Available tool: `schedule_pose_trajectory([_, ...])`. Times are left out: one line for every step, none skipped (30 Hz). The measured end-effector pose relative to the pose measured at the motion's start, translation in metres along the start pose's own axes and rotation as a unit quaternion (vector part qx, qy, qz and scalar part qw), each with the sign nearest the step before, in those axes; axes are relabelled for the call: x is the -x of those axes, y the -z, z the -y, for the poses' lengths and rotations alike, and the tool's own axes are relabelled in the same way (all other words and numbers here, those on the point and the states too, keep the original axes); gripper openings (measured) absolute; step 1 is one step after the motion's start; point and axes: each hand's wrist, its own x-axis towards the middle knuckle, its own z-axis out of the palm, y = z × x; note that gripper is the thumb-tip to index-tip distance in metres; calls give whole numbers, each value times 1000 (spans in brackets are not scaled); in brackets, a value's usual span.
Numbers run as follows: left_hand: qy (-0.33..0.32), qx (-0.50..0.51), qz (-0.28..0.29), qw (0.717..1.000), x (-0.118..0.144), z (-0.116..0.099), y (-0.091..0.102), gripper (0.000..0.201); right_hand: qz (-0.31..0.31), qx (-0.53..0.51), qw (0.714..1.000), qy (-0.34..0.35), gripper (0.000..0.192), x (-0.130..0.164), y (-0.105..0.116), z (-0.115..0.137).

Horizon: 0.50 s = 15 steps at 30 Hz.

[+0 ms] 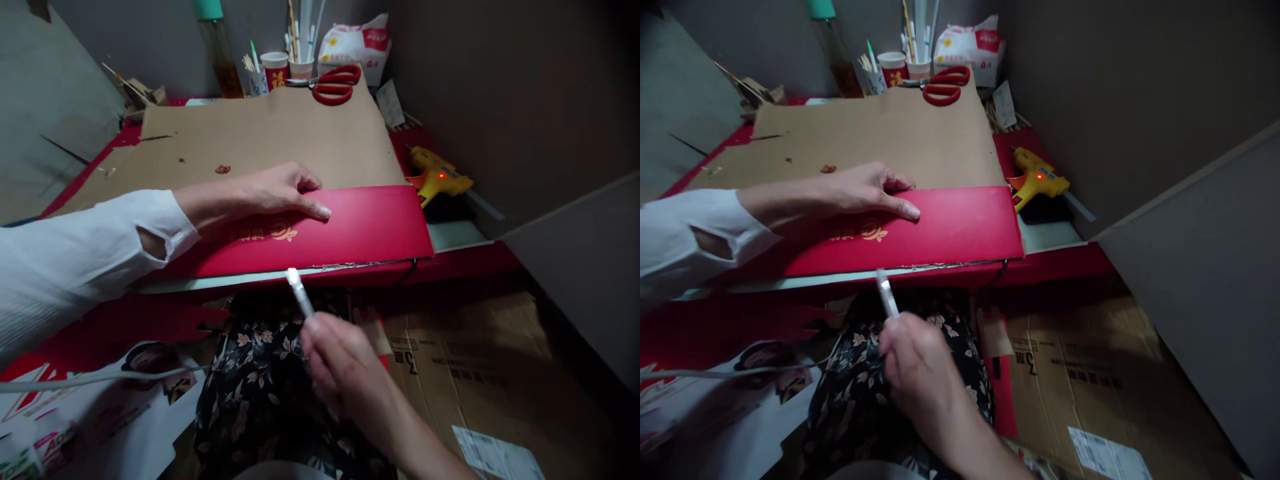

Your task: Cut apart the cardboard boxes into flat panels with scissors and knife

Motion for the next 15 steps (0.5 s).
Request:
schedule_pose_trajectory([-5, -5, 3, 1000, -1, 0, 1, 22, -8, 11, 1000, 12, 47, 4, 4, 3])
schedule_pose_trajectory([-8, -12, 9, 1000, -2, 1, 2, 24, -1, 17, 1000, 7, 46, 8, 9, 7])
schedule_pose_trajectory([-11, -22, 15, 1000, -2, 1, 3, 25, 10, 17, 1000, -3, 44, 12, 13, 10])
schedule_pose_trajectory([-11, -33, 20, 999, -2, 0, 4, 26, 27, 12, 999, -16, 43, 15, 16, 13])
schedule_pose_trajectory([-11, -42, 20, 999, -1, -1, 5, 27, 49, 1, 998, -30, 42, 18, 18, 16])
schedule_pose_trajectory([-12, -49, 17, 999, 0, -2, 5, 28, 68, -9, 997, -38, 41, 21, 19, 18])
schedule_pose_trajectory([-14, -56, 12, 998, 2, -4, 5, 28, 84, -15, 996, -39, 41, 22, 20, 19])
schedule_pose_trajectory([-18, -61, 6, 998, 3, -6, 6, 28, 96, -15, 995, -34, 41, 23, 20, 19])
schedule_pose_trajectory([-27, -65, -1, 997, 5, -7, 6, 28, 104, -11, 994, -24, 42, 23, 20, 19])
schedule_pose_trajectory([-40, -71, -8, 997, 6, -8, 7, 29, 107, -7, 994, -11, 42, 23, 19, 19])
schedule_pose_trajectory([-55, -80, -14, 995, 7, -10, 8, 30, 108, -5, 994, 1, 42, 23, 19, 19])
schedule_pose_trajectory([-70, -89, -22, 993, 9, -10, 10, 31, 108, -7, 994, 13, 42, 23, 18, 20])
schedule_pose_trajectory([-84, -96, -35, 991, 10, -11, 13, 31, 109, -11, 994, 29, 41, 22, 18, 21])
schedule_pose_trajectory([-95, -101, -54, 989, 13, -12, 15, 29, 104, -15, 993, 48, 40, 21, 18, 23])
schedule_pose_trajectory([-101, -102, -78, 987, 17, -14, 17, 26, 95, -16, 993, 69, 39, 19, 18, 25])
